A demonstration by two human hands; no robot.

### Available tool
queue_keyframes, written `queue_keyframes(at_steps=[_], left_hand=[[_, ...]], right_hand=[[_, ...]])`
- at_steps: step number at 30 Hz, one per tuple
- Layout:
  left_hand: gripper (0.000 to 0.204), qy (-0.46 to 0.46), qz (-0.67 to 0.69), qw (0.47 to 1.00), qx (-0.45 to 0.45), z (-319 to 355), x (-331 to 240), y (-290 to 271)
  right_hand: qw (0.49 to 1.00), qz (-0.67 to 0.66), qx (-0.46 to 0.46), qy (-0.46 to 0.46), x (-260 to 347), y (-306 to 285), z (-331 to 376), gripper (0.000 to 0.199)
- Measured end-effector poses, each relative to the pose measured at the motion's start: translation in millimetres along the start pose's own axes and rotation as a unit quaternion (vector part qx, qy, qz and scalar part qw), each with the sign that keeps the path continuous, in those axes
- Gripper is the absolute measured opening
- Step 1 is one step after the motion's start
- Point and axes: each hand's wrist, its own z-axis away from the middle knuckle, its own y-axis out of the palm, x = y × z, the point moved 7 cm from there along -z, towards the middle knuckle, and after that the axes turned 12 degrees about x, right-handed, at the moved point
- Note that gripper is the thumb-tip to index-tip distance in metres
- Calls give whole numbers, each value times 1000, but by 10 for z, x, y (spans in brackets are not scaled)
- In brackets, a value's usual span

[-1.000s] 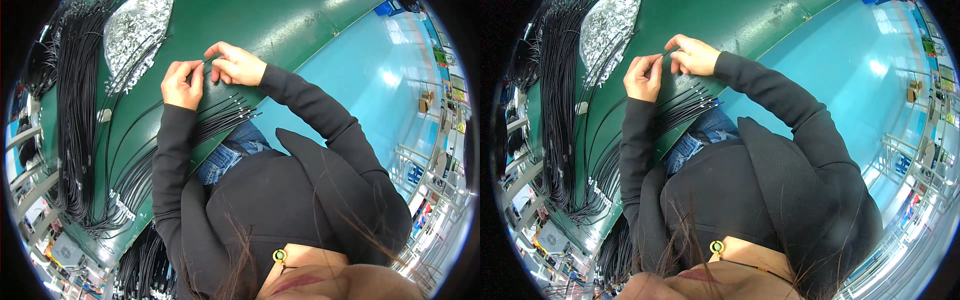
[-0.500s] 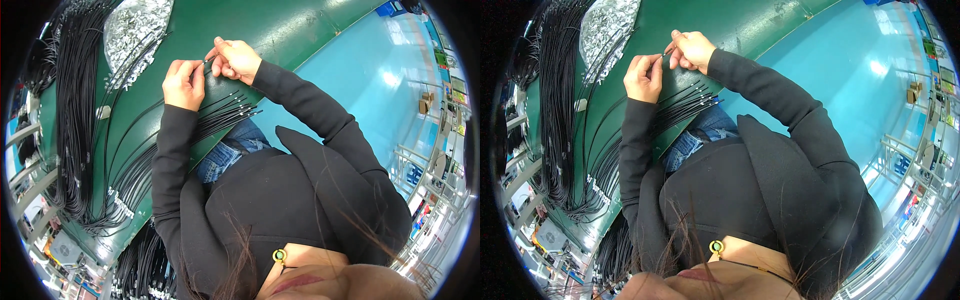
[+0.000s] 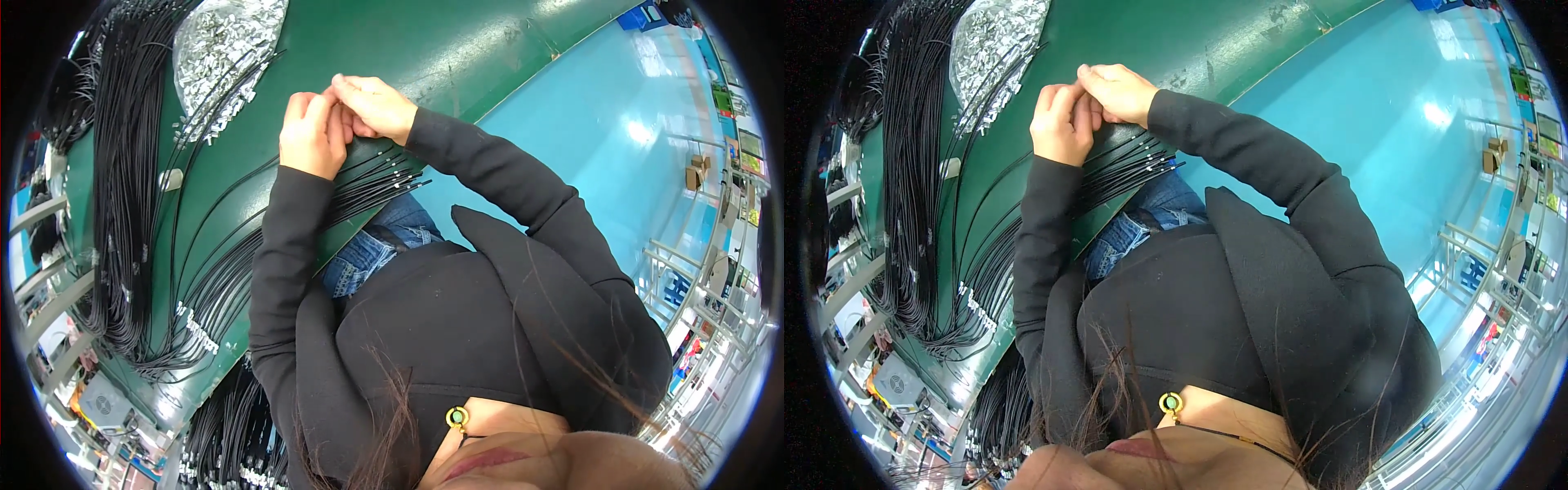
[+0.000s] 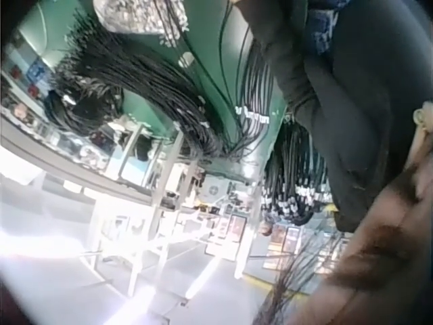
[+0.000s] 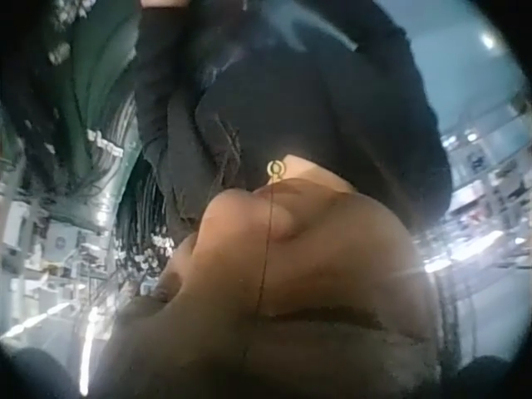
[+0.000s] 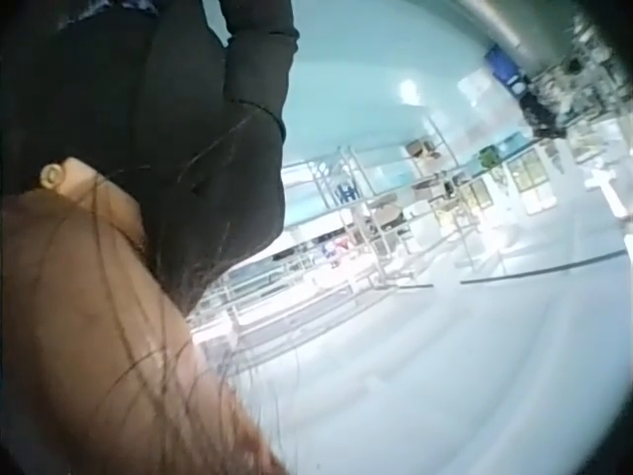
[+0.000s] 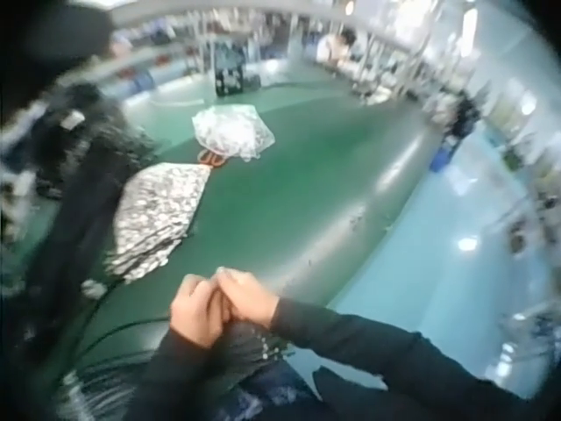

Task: Bundling and organizing thin black wires on a manual assembly workbench.

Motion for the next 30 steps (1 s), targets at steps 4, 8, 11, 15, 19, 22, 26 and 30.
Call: queue_keyframes(at_steps=[4,8,11,15,19,22,26,30], left_hand=[[8,-41,40,998,-11,-15,43,-16],[7,-48,32,998,-1,-15,59,9],[6,-40,28,999,11,1,97,41],[6,-27,37,999,29,52,168,46],[8,-55,50,997,-17,99,213,9],[9,-51,48,997,-22,136,231,-34],[9,-51,-8,998,22,293,388,-216],[6,-55,-114,989,74,776,802,-789]], right_hand=[[999,1,-40,-2,40,-110,48,30],[998,33,-50,-21,60,-186,111,21],[996,67,-48,-43,25,-191,130,16],[985,142,-53,-78,-12,-152,85,14],[980,160,-45,-106,9,-133,51,15],[974,185,-55,-117,43,-160,69,14],[974,192,-81,-90,-11,-209,108,14],[957,262,-76,-102,-26,-222,134,14]])
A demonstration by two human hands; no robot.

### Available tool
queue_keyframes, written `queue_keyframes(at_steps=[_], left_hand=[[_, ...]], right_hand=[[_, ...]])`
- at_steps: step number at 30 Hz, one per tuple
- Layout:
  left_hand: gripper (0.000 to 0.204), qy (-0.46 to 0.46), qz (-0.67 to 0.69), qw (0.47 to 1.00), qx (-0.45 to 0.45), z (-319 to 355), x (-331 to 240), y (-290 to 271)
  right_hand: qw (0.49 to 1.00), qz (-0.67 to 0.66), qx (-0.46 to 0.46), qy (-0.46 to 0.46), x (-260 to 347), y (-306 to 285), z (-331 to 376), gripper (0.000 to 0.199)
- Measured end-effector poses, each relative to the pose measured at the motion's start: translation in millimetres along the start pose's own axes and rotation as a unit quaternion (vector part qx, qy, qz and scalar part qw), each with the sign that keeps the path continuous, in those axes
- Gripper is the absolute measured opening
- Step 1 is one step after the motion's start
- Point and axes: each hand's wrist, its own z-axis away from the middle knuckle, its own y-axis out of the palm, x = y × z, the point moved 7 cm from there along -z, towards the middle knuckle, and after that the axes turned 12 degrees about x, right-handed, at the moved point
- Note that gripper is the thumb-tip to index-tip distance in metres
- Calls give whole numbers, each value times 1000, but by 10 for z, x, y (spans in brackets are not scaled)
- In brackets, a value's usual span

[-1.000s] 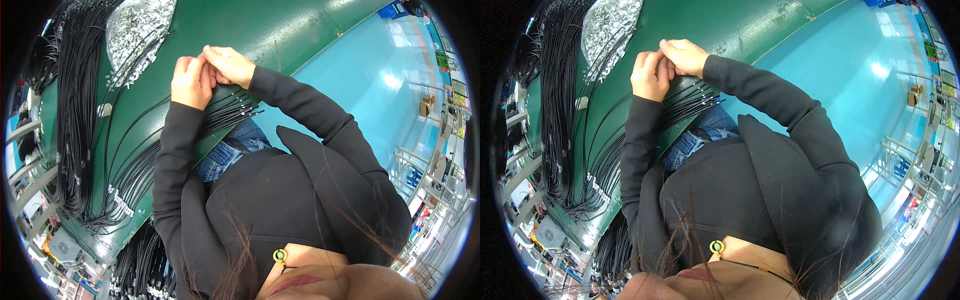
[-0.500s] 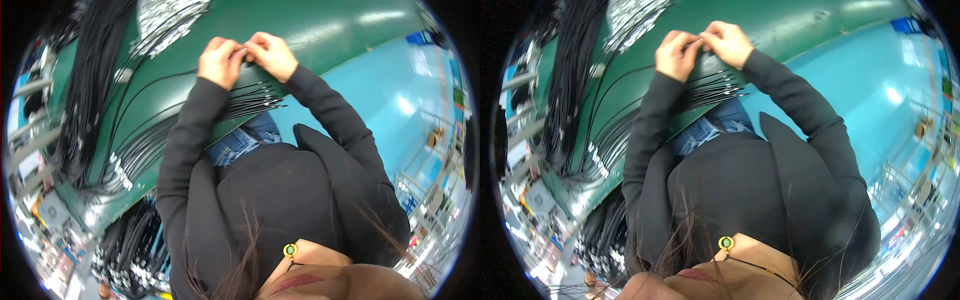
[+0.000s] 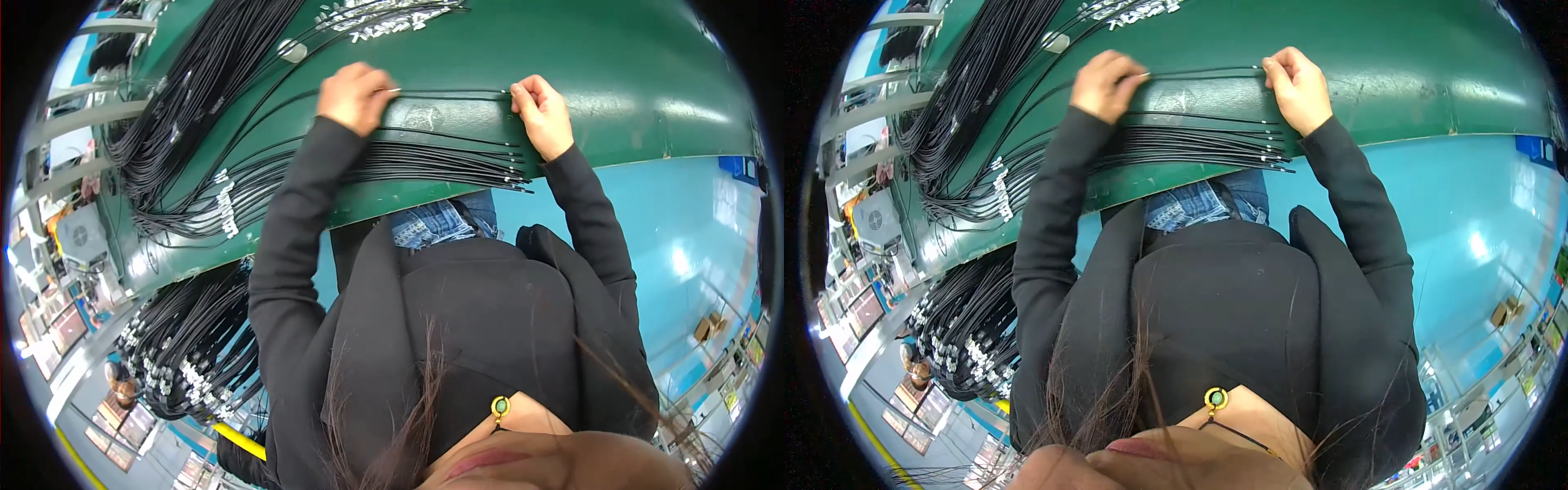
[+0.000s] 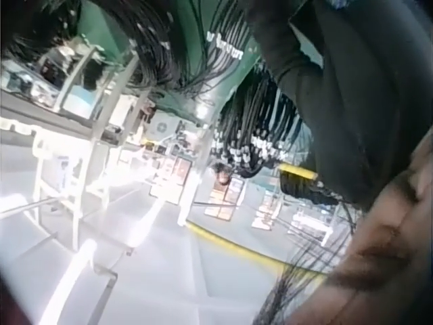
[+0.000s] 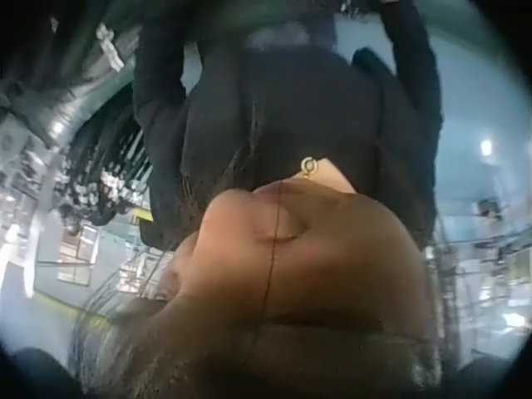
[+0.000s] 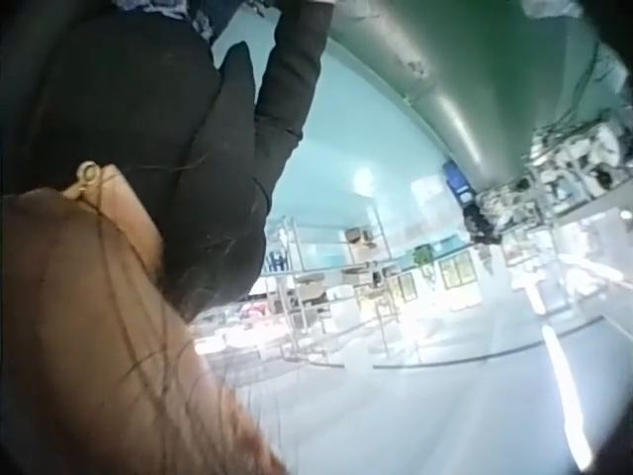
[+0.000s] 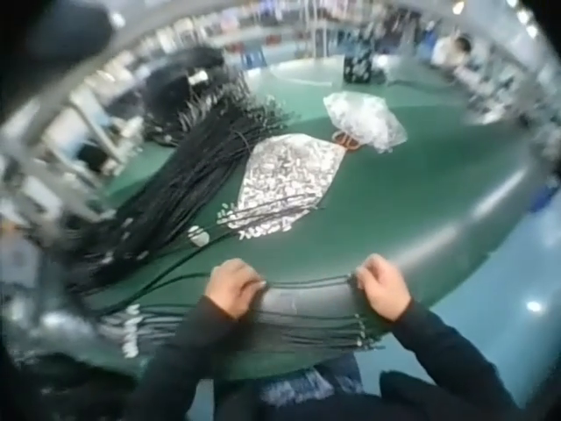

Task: Bundling and organizing thin black wires on a manual assembly workbench.

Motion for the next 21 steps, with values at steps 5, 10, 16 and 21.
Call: queue_keyframes(at_steps=[5,10,16,21], left_hand=[[5,-107,-144,984,-8,954,868,-723],[6,-217,-197,956,-1,1690,1272,-1154],[7,-318,-118,941,-3,2111,1441,-1277],[8,-282,-172,942,62,1884,1254,-1296]], right_hand=[[999,44,1,5,-45,-89,37,14],[996,90,9,25,-14,-143,111,15],[983,181,13,29,80,-159,250,15],[935,322,149,28,157,-108,375,11]])
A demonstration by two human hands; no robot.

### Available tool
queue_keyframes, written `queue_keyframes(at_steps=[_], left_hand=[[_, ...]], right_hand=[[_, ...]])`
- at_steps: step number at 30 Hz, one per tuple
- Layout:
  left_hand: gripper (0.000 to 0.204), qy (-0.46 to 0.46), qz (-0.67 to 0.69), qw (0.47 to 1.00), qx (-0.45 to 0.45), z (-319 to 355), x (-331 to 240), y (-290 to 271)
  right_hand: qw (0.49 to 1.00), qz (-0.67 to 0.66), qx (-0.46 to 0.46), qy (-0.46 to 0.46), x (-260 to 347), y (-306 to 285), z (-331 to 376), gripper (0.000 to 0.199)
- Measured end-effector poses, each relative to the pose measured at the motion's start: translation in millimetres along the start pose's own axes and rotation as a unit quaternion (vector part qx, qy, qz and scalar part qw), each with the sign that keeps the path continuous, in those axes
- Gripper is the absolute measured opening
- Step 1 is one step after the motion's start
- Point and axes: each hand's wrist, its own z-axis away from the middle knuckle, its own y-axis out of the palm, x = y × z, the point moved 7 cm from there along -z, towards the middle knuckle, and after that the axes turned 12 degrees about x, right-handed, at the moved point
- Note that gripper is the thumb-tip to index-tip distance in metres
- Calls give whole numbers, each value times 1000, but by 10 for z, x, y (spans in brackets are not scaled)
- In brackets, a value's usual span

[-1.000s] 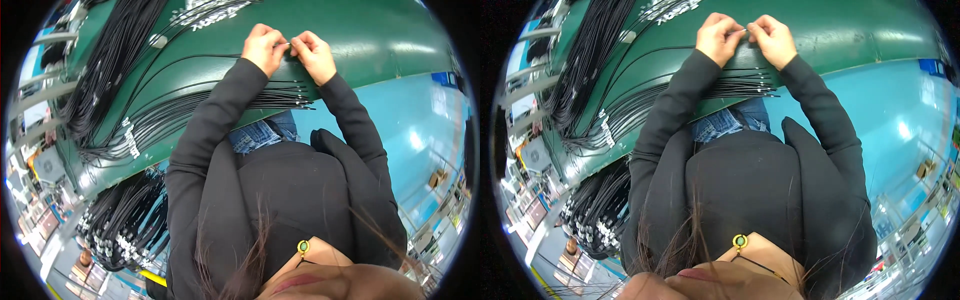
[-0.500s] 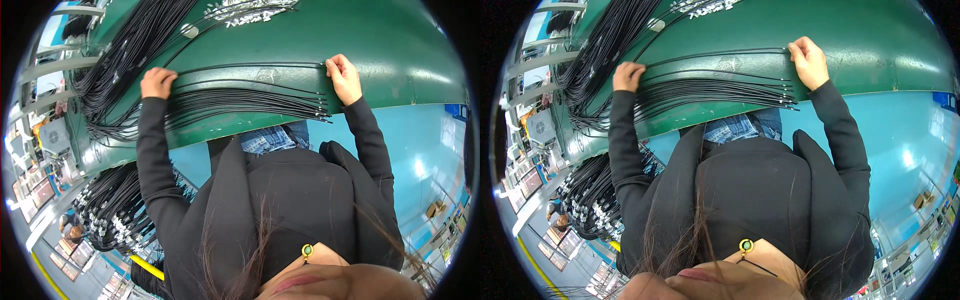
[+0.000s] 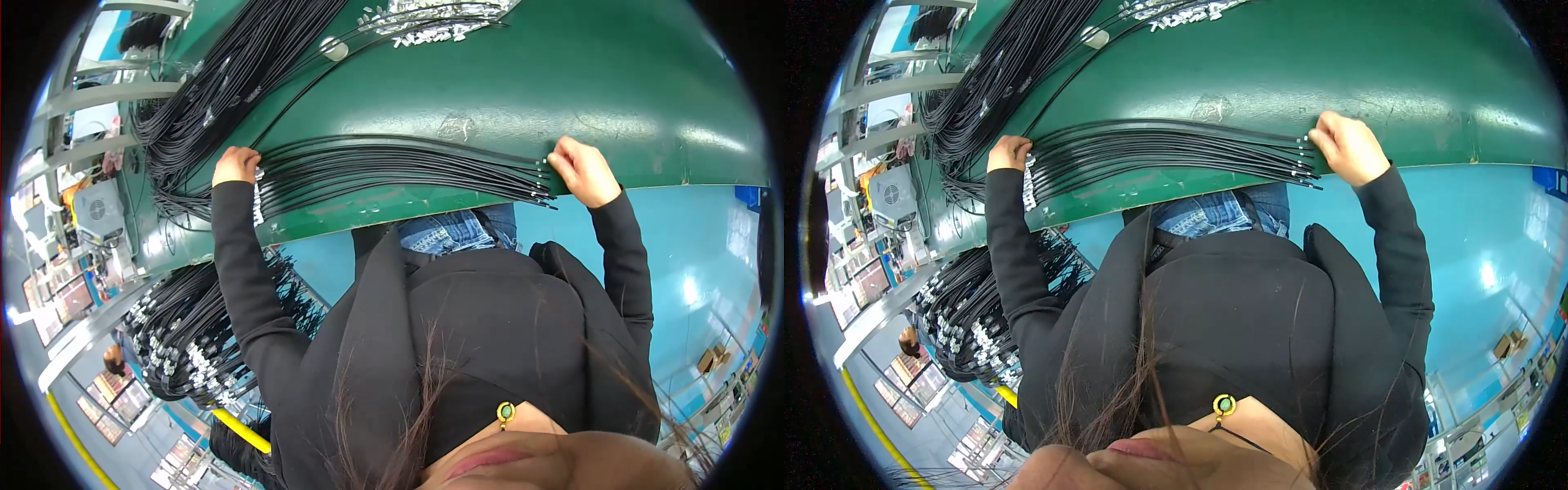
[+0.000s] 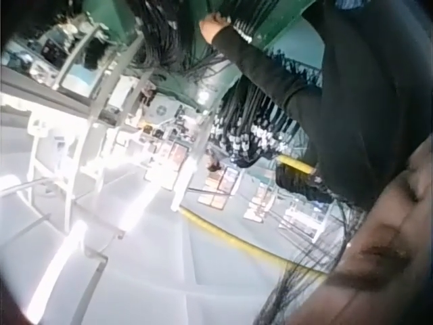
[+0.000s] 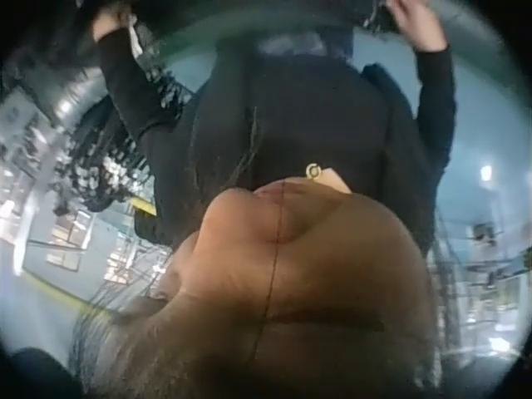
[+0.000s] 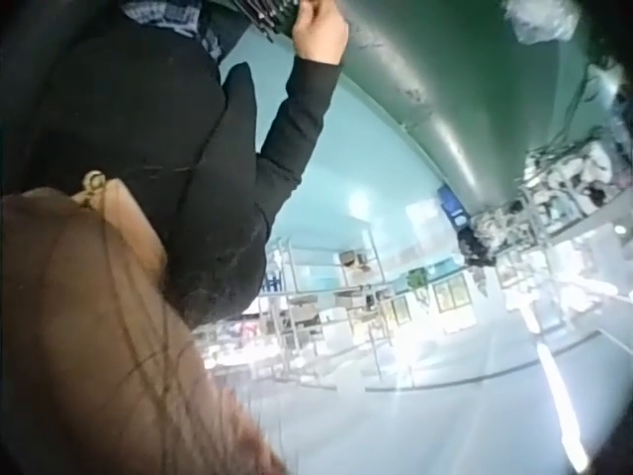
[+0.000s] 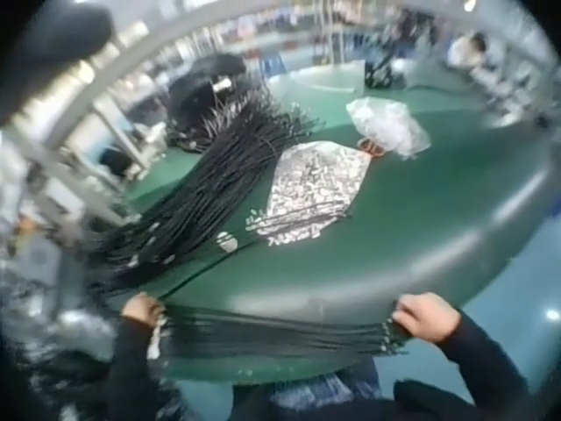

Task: Bundling and organizing thin black wires on a manual assembly workbench.

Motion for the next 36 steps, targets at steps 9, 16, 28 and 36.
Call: queue_keyframes(at_steps=[9,16,28,36], left_hand=[[13,105,-51,981,-152,-1067,-1249,178],[12,105,-137,976,-130,-947,-1533,88],[13,292,113,948,64,-908,-3310,638],[12,378,123,914,88,-751,-3705,678]], right_hand=[[680,-730,-40,46,-367,-4,-278,15],[603,-793,-79,22,-374,100,-445,21],[693,-718,-46,45,-203,174,-423,22],[661,-747,-69,-18,-257,122,-298,22]])
